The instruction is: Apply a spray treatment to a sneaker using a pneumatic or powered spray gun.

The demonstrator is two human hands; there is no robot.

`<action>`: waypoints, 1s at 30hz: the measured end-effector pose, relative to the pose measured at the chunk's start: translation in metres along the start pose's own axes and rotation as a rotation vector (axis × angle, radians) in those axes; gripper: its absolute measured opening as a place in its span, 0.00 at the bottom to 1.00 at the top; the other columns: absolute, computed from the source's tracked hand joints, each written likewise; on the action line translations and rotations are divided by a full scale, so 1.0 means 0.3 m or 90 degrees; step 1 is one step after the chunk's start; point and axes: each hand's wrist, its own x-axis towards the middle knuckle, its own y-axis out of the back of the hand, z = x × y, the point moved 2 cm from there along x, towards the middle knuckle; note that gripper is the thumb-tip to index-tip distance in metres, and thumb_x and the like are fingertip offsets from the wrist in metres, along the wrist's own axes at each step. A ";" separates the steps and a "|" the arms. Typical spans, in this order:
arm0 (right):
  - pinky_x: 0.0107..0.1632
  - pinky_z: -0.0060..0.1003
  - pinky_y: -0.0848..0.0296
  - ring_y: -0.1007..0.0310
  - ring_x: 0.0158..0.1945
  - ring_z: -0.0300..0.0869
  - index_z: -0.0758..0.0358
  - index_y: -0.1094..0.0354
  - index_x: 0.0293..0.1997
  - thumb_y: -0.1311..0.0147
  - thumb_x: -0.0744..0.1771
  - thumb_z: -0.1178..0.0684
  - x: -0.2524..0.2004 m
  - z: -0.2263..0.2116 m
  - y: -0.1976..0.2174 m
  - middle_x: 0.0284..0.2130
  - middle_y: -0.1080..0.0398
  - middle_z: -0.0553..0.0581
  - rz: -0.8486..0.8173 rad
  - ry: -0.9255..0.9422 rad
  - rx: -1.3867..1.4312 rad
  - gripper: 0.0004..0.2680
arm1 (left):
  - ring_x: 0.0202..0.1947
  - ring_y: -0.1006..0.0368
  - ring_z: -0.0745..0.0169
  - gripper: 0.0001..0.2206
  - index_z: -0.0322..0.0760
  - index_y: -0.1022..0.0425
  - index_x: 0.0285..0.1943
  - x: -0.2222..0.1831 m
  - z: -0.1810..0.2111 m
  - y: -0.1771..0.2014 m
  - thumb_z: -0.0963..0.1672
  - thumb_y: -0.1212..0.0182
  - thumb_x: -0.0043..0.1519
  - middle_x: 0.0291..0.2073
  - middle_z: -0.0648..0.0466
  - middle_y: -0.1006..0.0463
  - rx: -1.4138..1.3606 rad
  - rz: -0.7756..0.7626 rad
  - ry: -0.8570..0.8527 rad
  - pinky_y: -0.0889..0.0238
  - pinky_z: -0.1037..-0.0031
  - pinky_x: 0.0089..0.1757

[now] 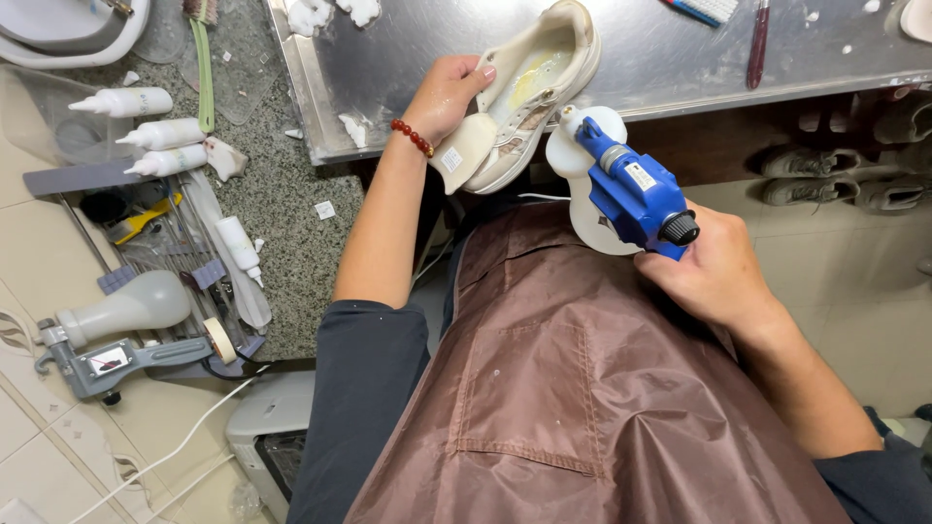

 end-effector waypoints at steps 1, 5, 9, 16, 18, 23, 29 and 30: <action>0.46 0.37 0.28 0.24 0.36 0.43 0.64 0.29 0.49 0.40 0.58 0.58 0.000 0.000 0.001 0.34 0.24 0.59 0.000 0.001 0.000 0.15 | 0.30 0.25 0.71 0.13 0.27 0.20 0.49 0.000 -0.001 0.001 0.44 0.46 0.69 0.34 0.53 0.17 0.000 0.001 0.000 0.28 0.74 0.35; 0.46 0.37 0.28 0.24 0.36 0.43 0.65 0.29 0.48 0.40 0.58 0.58 -0.003 0.010 0.002 0.34 0.24 0.60 -0.002 0.000 -0.004 0.15 | 0.30 0.25 0.72 0.13 0.27 0.19 0.49 0.003 -0.008 0.004 0.44 0.45 0.68 0.34 0.54 0.17 0.009 0.002 0.002 0.28 0.75 0.36; 0.45 0.38 0.28 0.24 0.36 0.44 0.65 0.29 0.48 0.40 0.58 0.58 -0.006 0.020 0.004 0.33 0.24 0.60 -0.002 -0.007 -0.009 0.15 | 0.29 0.26 0.73 0.13 0.28 0.19 0.48 0.003 -0.002 0.004 0.45 0.45 0.68 0.32 0.56 0.18 0.026 -0.002 -0.009 0.29 0.75 0.35; 0.42 0.38 0.29 0.27 0.33 0.42 0.66 0.30 0.45 0.39 0.58 0.57 -0.015 0.056 0.012 0.30 0.26 0.60 0.020 -0.021 -0.025 0.13 | 0.26 0.29 0.72 0.12 0.30 0.20 0.49 0.007 0.033 -0.001 0.44 0.44 0.66 0.30 0.56 0.20 0.086 0.037 0.026 0.31 0.74 0.33; 0.42 0.37 0.29 0.30 0.32 0.41 0.66 0.30 0.42 0.39 0.58 0.57 -0.020 0.060 0.014 0.28 0.27 0.59 0.030 -0.042 -0.018 0.12 | 0.31 0.25 0.66 0.12 0.31 0.21 0.51 0.041 -0.005 0.011 0.43 0.45 0.65 0.33 0.54 0.18 0.162 0.061 0.008 0.28 0.71 0.38; 0.41 0.37 0.30 0.31 0.32 0.39 0.67 0.30 0.41 0.40 0.58 0.58 -0.026 0.074 0.014 0.28 0.27 0.58 0.039 -0.042 -0.006 0.11 | 0.41 0.19 0.53 0.15 0.31 0.24 0.55 0.059 0.094 -0.020 0.42 0.42 0.60 0.42 0.45 0.17 0.303 0.094 -0.164 0.28 0.66 0.45; 0.40 0.37 0.30 0.32 0.32 0.38 0.67 0.30 0.40 0.39 0.58 0.57 -0.034 0.106 0.004 0.26 0.28 0.57 0.033 -0.054 0.015 0.11 | 0.38 0.21 0.42 0.17 0.32 0.19 0.48 0.102 0.129 -0.023 0.45 0.29 0.53 0.35 0.37 0.18 0.535 0.175 -0.112 0.29 0.62 0.43; 0.40 0.36 0.30 0.32 0.32 0.37 0.67 0.30 0.40 0.39 0.58 0.57 -0.037 0.109 0.002 0.26 0.28 0.57 0.032 -0.057 0.022 0.11 | 0.37 0.21 0.39 0.15 0.31 0.19 0.46 0.116 0.107 -0.011 0.45 0.29 0.54 0.34 0.36 0.19 0.540 0.207 -0.145 0.30 0.60 0.43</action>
